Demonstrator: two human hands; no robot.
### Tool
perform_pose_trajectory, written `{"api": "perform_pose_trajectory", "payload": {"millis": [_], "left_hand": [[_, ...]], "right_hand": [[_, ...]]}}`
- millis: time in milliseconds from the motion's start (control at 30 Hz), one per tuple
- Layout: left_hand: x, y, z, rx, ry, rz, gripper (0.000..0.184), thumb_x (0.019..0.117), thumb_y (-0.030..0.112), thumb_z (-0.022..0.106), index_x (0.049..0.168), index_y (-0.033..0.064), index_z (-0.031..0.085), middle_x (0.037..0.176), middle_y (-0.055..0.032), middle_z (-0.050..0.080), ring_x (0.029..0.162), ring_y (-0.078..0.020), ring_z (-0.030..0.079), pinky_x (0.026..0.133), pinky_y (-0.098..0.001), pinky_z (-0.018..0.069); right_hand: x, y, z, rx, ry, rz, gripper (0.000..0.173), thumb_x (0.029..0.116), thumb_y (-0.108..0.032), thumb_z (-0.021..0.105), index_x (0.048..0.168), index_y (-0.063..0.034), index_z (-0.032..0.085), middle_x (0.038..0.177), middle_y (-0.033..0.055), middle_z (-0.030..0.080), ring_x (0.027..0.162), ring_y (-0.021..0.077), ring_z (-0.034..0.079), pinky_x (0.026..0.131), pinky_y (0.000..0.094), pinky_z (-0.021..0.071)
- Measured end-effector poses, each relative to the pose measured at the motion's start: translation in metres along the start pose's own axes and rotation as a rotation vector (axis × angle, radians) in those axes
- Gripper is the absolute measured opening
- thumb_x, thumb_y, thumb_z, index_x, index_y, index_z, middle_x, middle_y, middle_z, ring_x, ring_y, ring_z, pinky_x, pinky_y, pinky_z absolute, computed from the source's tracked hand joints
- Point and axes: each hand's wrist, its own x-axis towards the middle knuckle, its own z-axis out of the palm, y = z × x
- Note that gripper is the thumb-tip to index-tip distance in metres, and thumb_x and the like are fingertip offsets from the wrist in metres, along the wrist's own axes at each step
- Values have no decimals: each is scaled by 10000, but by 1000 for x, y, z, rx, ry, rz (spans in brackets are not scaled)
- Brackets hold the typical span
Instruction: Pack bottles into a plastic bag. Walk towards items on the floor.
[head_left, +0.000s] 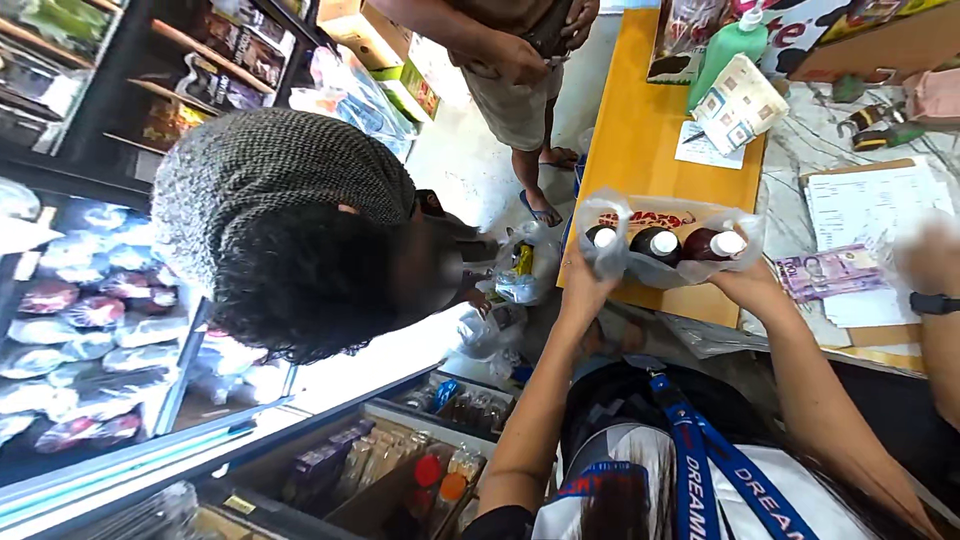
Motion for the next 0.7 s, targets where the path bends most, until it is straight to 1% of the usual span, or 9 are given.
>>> {"api": "perform_pose_trajectory", "payload": {"millis": [67, 100, 133, 200, 267, 333, 433, 533, 700], "left_hand": [[-17, 34, -22, 55, 73, 125, 1041, 827, 347, 852, 1589, -33, 253, 1614, -279, 309, 1477, -402, 355, 1189, -533, 345], [-25, 49, -30, 70, 139, 251, 989, 842, 347, 835, 1574, -37, 293, 1620, -272, 304, 1483, -386, 351, 1182, -515, 359], [-31, 64, -36, 80, 209, 410, 875, 857, 310, 820, 1523, -53, 383, 1585, -275, 367, 1450, -376, 405, 1150, -488, 405], [-34, 89, -39, 89, 281, 704, 513, 885, 170, 784, 1312, -54, 608, 1363, -259, 591, 1267, -344, 574, 1044, -438, 494], [-30, 106, -29, 171, 193, 806, 237, 907, 75, 731, 1136, 12, 738, 1120, -167, 726, 1076, -288, 684, 929, -403, 562], [-24, 113, -13, 381, -53, 667, 244, 963, 96, 666, 1192, 50, 737, 1147, -175, 719, 1103, -339, 677, 922, -450, 563], [-5, 120, 6, 569, -423, 297, 403, 1022, 116, 594, 1422, 69, 571, 1378, -281, 562, 1220, -465, 588, 910, -562, 539], [15, 111, 18, 555, -466, 259, 397, 1030, 191, 614, 1397, 50, 559, 1389, -298, 515, 1107, -446, 645, 864, -544, 568], [24, 113, 13, 490, -476, 228, 418, 998, 198, 673, 1333, -29, 568, 1336, -301, 547, 1125, -425, 641, 937, -530, 544]], "right_hand": [[-1, -1, 0, 2, 11, -3, 881, 810, -349, 850, 1486, 26, 427, 1457, 267, 501, 1355, 335, 507, 1137, 481, 428], [-1, 0, 0, 4, 14, -17, 885, 809, -359, 847, 1484, 29, 427, 1452, 270, 503, 1351, 338, 510, 1134, 484, 431], [0, 3, 1, 7, 15, -34, 887, 804, -370, 847, 1480, 28, 432, 1439, 271, 513, 1341, 339, 518, 1125, 486, 439], [2, 5, 1, 10, 10, -71, 876, 793, -393, 841, 1459, 29, 460, 1422, 264, 529, 1334, 337, 520, 1117, 488, 442], [2, 4, 0, 5, -1, -96, 854, 783, -403, 835, 1434, 26, 488, 1411, 247, 545, 1330, 319, 523, 1118, 470, 442], [3, 3, 0, -8, -13, -127, 828, 783, -369, 828, 1422, 41, 498, 1409, 245, 555, 1335, 307, 525, 1130, 457, 430], [1, 2, 0, -16, -10, -167, 817, 801, -357, 823, 1417, 67, 494, 1403, 251, 562, 1331, 288, 535, 1139, 436, 421], [2, 1, 1, -3, -11, -134, 795, 806, -310, 813, 1433, 53, 483, 1427, 248, 541, 1347, 290, 523, 1143, 432, 422], [-1, -3, 0, -13, -22, -106, 807, 805, -343, 823, 1431, 40, 488, 1411, 249, 551, 1339, 315, 522, 1134, 469, 421]]}}
